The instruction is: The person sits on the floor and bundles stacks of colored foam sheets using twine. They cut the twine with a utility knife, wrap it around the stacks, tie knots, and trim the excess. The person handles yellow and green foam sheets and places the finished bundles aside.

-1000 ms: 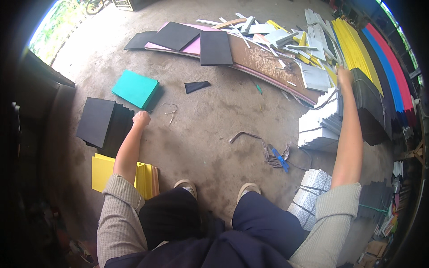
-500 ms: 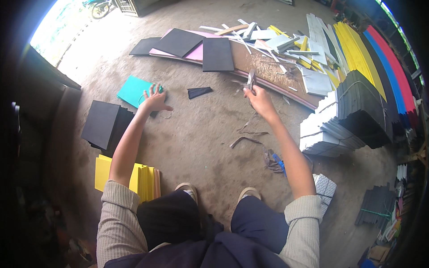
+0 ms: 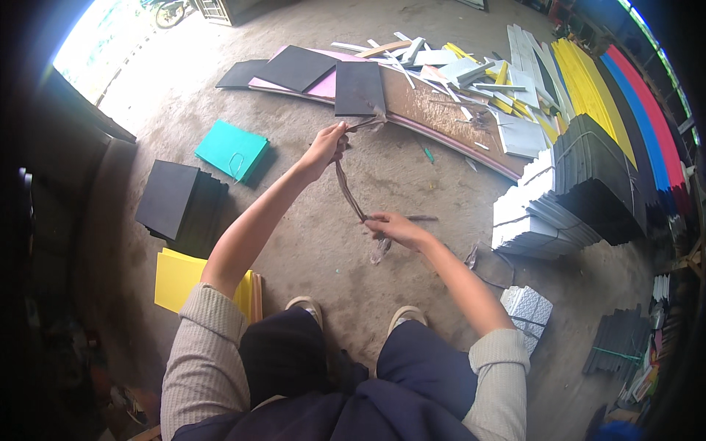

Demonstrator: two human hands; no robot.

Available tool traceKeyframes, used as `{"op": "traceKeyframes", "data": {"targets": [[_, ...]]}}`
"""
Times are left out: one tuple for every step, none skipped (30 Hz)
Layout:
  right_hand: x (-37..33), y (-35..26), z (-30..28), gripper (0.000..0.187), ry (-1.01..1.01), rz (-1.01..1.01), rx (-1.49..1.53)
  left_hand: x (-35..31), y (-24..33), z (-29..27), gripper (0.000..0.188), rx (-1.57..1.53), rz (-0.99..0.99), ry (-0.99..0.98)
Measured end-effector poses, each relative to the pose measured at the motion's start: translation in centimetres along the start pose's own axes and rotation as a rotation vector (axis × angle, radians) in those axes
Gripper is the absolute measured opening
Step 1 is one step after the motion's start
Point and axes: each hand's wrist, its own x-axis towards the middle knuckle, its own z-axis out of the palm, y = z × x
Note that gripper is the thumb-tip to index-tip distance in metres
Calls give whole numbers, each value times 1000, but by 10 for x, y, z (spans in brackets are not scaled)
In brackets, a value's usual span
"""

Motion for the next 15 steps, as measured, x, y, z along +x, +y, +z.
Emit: {"op": "traceKeyframes", "data": {"targets": [[-2, 1, -12, 27, 5, -40, 221, -2, -4, 0, 26, 45, 108, -24], [-3, 1, -25, 29, 8, -79, 442, -5, -7, -1, 27, 99, 167, -4], [-3, 3, -45, 26, 76, -97, 500, -8, -9, -2, 27, 152, 227, 12], [-5, 7, -72, 24, 153, -118, 555, -10, -9, 0, 28, 202, 290, 21], [-10, 22, -105, 26, 332, -70, 508, -13, -6, 6, 26, 211, 284, 24], [-12, 33, -130, 29, 498, -23, 459, -14, -6, 10, 25, 235, 344, 62], [-11, 33, -139, 34, 712, 66, 185, -16, -8, 10, 24, 267, 400, 109], [-10, 34, -145, 39, 919, 157, -97, -17, -9, 10, 23, 297, 457, 153], [-8, 35, -143, 43, 963, 135, -249, -21, -8, 11, 22, 285, 422, 164], [-7, 31, -137, 47, 1004, 112, -405, -25, -7, 13, 22, 304, 399, 169], [-8, 26, -131, 51, 1045, 91, -563, -29, -6, 17, 22, 322, 377, 170], [-8, 15, -120, 53, 894, -68, -412, -33, -4, 20, 22, 339, 355, 173], [-8, 0, -104, 54, 738, -223, -259, -37, -3, 23, 21, 375, 350, 157], [-11, -20, -86, 58, 541, -249, -17, -42, -1, 24, 21, 411, 346, 144], [-17, -40, -71, 62, 344, -271, 218, -43, 0, 26, 20, 444, 343, 127]]}}
